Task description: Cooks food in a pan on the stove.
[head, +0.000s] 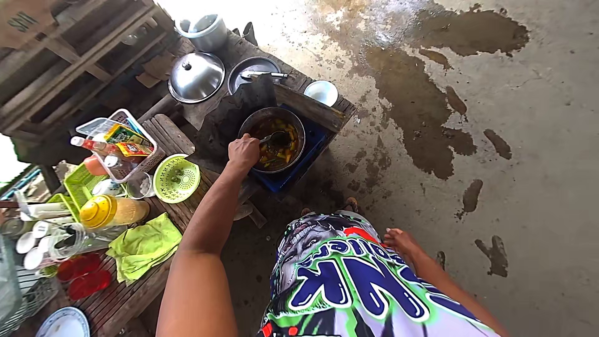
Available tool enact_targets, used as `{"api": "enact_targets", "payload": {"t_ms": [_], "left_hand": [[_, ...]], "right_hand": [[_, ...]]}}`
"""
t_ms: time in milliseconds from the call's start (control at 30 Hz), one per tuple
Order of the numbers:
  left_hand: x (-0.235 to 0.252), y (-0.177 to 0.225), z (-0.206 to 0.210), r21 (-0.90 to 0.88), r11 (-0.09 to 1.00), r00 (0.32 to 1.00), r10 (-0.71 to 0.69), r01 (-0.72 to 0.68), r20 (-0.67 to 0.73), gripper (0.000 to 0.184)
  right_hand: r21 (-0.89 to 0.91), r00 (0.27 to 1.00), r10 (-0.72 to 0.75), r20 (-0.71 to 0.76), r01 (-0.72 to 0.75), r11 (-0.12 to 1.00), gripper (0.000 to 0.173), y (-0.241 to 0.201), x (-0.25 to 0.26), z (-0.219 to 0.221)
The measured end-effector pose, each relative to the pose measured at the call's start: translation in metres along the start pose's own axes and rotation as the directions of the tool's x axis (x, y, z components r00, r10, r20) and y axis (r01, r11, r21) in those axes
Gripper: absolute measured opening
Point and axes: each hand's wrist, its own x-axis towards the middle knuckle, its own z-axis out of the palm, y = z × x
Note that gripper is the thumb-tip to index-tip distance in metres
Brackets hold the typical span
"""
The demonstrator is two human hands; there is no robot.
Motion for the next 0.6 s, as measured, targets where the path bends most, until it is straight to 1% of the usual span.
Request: {"api": "enact_targets", "payload": {"t_ms": [100, 200, 300, 400, 500, 600], "left_hand": [[0.002, -0.003, -0.01, -0.017, 0.999, 0.998, -0.044, 0.043, -0.053, 0.033], [0.011, -0.001, -0.007, -0.053, 0.996, 0.99, -0.071, 0.065, -0.125, 0.037], [0.019, -0.006, 0.007, -0.046, 0.995, 0.99, -0.09, 0.085, -0.113, 0.034], [0.016, -0.018, 0.005, -0.074, 0.992, 0.989, -0.106, 0.099, -0.106, 0.031], [0.017, -0.029, 0.002, -0.119, 0.982, 0.977, -0.164, 0.149, -0.133, 0.034], [0.02, -0.035, 0.009, -0.112, 0.977, 0.977, -0.192, 0.182, -0.094, 0.033]], "right_hand": [[0.0, 1.0, 0.029, -0.004, -0.029, 1.0, 0.045, 0.011, -0.001, -0.001], [-0.031, 0.998, 0.057, 0.002, -0.057, 0.998, 0.045, 0.018, -0.009, -0.001], [-0.025, 0.998, 0.065, -0.002, -0.065, 0.998, 0.045, 0.019, -0.013, -0.002], [0.014, 0.999, 0.044, -0.01, -0.044, 0.999, 0.046, 0.023, -0.009, -0.004], [0.015, 0.999, 0.043, -0.012, -0.042, 0.999, 0.045, 0.022, -0.009, -0.001], [0.009, 0.999, 0.042, -0.009, -0.042, 0.999, 0.045, 0.021, -0.008, 0.002]]}}
